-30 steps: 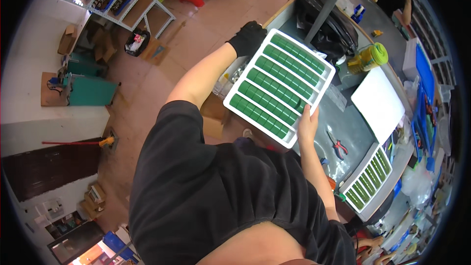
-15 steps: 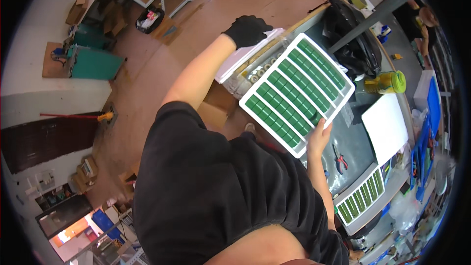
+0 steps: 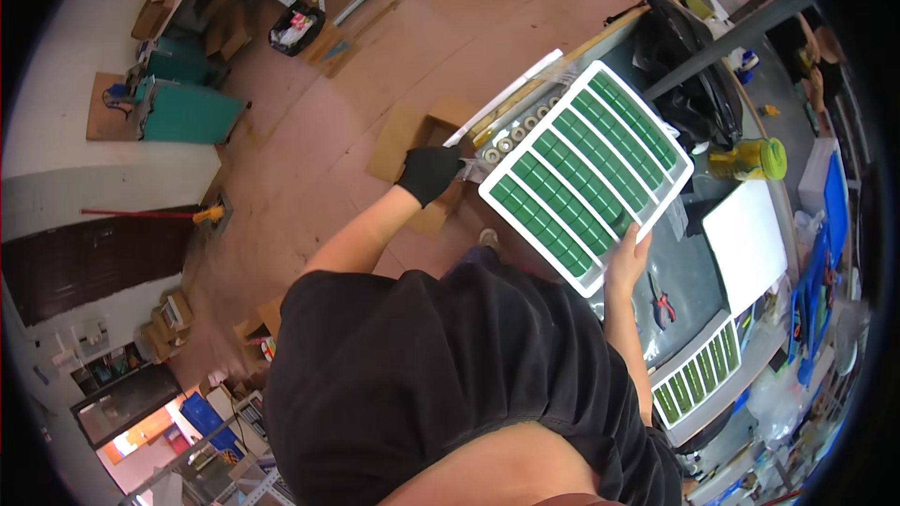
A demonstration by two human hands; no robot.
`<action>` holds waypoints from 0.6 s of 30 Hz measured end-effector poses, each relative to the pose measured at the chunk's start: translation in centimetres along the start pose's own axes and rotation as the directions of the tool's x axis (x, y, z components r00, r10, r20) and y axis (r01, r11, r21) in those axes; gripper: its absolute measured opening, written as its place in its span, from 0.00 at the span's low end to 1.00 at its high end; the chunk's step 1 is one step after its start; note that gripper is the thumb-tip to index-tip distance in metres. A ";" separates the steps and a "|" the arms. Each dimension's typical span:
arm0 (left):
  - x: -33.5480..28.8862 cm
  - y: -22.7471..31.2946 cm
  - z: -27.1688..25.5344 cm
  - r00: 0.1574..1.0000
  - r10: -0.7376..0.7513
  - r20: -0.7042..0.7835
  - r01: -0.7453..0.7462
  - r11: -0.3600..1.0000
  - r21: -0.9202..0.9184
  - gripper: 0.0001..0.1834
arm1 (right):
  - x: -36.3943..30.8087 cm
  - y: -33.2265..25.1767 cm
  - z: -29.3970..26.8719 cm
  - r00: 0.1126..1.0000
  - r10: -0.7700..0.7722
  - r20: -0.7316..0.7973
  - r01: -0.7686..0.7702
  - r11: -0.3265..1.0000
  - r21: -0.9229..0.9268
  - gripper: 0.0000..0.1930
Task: The person takes battery cells from a tray, wraps them with tape pulled from a dispenser by hand, presses the tape down, and reorganizes the trays on the table.
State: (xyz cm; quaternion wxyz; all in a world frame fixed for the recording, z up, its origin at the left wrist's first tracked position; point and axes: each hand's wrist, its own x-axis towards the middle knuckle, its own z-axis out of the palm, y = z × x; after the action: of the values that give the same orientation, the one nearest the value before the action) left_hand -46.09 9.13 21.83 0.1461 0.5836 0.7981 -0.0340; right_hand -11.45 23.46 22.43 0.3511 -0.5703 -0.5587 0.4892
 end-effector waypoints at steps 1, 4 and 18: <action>-0.4 0.3 -1.2 0.995 -0.029 -0.098 0.008 0.979 -0.206 0.14 | 0.0 0.1 -0.1 1.000 -0.016 0.000 0.016 1.000 -0.011 0.20; -0.4 0.6 -3.3 0.876 -0.322 -0.359 -0.170 0.492 -0.854 0.17 | 0.0 0.4 -0.2 0.999 -0.022 -0.026 0.022 1.000 0.013 0.20; 12.9 8.5 -2.3 0.948 0.204 0.246 0.257 -0.030 -0.966 0.38 | 1.2 -1.1 0.5 0.981 0.152 0.117 -0.191 0.849 0.493 0.23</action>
State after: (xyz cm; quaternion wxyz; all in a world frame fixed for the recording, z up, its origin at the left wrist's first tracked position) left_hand -42.04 24.21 21.50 0.6453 0.2694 0.5531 0.4528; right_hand -12.39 24.73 23.12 0.4214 -0.4885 -0.3717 0.6676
